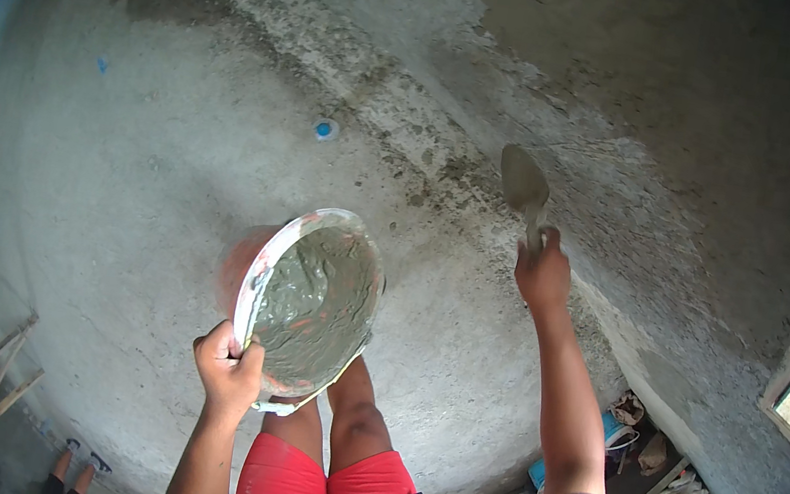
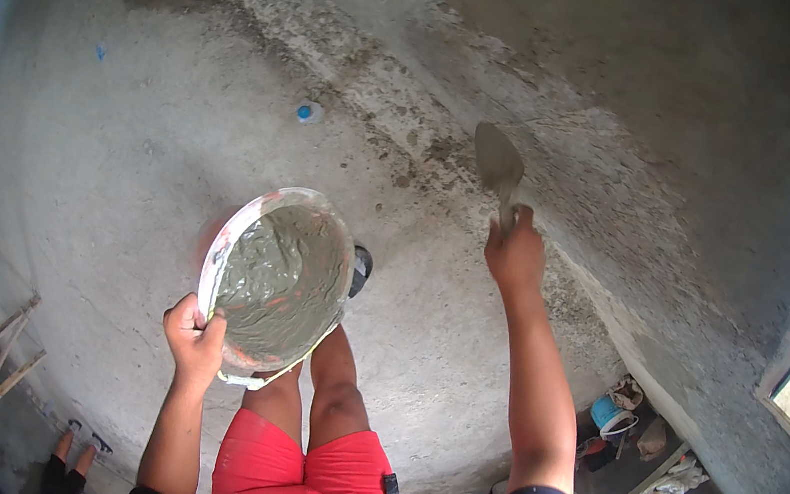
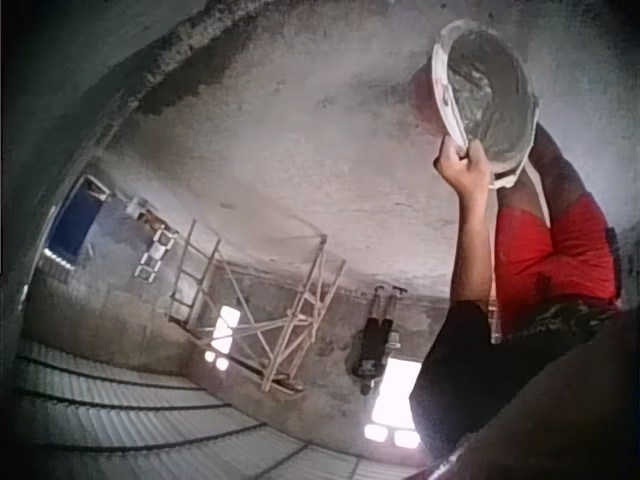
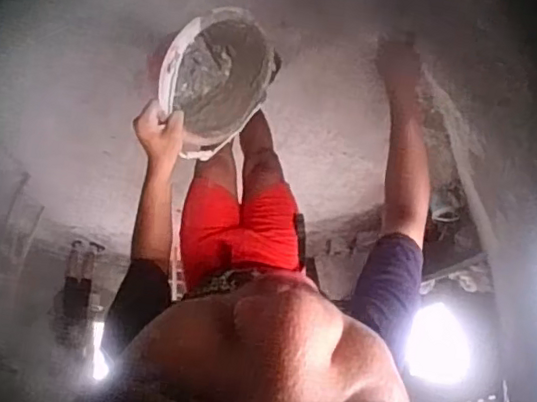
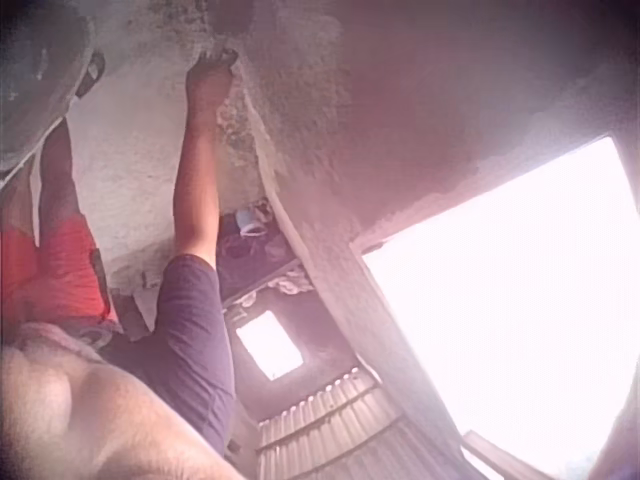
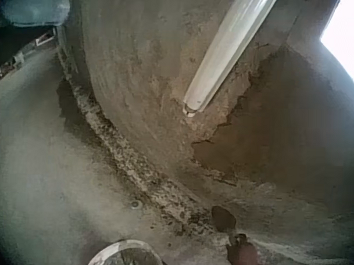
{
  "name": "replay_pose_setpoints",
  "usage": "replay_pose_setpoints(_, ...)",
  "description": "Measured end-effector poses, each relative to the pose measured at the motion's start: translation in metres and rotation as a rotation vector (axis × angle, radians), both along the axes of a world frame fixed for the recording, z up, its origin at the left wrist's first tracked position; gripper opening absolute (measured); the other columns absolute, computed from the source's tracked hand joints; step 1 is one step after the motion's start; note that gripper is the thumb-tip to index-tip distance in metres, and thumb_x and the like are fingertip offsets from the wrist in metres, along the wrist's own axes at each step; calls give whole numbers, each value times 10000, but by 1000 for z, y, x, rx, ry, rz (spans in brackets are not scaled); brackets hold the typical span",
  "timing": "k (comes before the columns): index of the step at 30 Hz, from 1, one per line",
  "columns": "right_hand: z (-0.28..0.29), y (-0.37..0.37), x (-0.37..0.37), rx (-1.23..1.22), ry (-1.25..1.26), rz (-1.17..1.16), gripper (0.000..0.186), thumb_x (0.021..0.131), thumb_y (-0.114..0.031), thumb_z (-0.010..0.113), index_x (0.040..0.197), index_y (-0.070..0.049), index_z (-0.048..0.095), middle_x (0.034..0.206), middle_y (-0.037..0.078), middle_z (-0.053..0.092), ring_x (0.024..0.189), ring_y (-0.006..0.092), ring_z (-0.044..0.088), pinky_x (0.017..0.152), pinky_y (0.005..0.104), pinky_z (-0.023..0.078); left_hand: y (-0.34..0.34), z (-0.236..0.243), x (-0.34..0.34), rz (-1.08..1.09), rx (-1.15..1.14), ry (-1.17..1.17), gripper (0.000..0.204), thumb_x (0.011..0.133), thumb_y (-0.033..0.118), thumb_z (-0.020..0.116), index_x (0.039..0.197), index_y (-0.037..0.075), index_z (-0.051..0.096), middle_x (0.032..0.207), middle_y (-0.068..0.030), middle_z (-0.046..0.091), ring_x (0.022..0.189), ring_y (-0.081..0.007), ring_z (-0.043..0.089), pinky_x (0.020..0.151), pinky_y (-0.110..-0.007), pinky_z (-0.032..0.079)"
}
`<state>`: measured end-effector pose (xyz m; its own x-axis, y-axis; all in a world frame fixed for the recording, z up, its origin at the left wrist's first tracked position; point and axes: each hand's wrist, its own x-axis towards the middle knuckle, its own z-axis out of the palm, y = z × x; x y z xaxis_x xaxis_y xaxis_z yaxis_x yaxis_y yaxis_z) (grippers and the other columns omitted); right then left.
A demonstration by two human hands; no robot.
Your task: The person scoops mortar from a bucket using a trowel and applies it onto a wall, smoothing it across the surface.
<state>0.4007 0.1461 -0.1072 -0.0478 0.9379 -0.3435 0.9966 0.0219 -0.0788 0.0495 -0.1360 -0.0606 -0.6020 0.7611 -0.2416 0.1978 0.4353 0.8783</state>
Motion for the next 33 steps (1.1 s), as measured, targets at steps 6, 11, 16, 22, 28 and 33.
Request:
replay_pose_setpoints(6, 61, -86, -30, -438, 601, -64, 328, 881, -150, 746, 1144, -3, 616, 983, 233, 679, 768, 345, 661, 709, 376, 518, 22, 11, -13, -30, 8, 16, 290, 775, -60, 642, 646, 31, 400, 527, 13, 338, 546, -38, 315, 465, -274, 272)
replay_pose_setpoints(11, 86, -88, -96, -555, 458, 306, 284, 868, -159, 740, 1116, -29, 697, 989, 219, 692, 797, 371, 673, 720, 404, 532, 41, 21, -26, -45, 54, 15, 350, 752, -51, 649, 635, 64, 341, 544, 38, 333, 533, -42, 290, 479, -283, 237)
replay_pose_setpoints(16, 67, -77, -142, -412, 534, 457, 270, 872, -189, 703, 1106, -55, 711, 863, 236, 695, 817, 423, 679, 728, 502, 546, 59, 35, -38, -148, 193, 69, 361, 733, -68, 636, 629, 73, 321, 543, 17, 364, 524, -53, 322, 482, -266, 257)
replay_pose_setpoints(22, 60, -60, -161, -441, 572, 520, 224, 876, -170, 687, 1052, -38, 723, 846, 241, 685, 826, 423, 680, 735, 508, 546, 81, 49, -47, -277, 272, 102, 370, 711, -68, 635, 633, 84, 307, 535, 6, 355, 491, -65, 317, 469, -266, 254)
replay_pose_setpoints(28, 51, -43, -162, -538, 725, 665, 228, 897, -167, 665, 1052, -13, 728, 904, 246, 691, 868, 418, 679, 748, 469, 553, 97, 42, -53, -501, 426, 123, 268, 651, -72, 606, 591, 55, 377, 477, -25, 404, 409, -95, 364, 420, -274, 299)
replay_pose_setpoints(33, 56, -31, -154, -1063, 674, 320, 334, 962, -278, 675, 1177, -28, 726, 740, 126, 706, 628, 187, 663, 603, 360, 532, 103, 45, -54, -511, 329, 116, 340, 672, -76, 620, 596, 78, 327, 485, -8, 390, 441, -54, 348, 427, -261, 291)
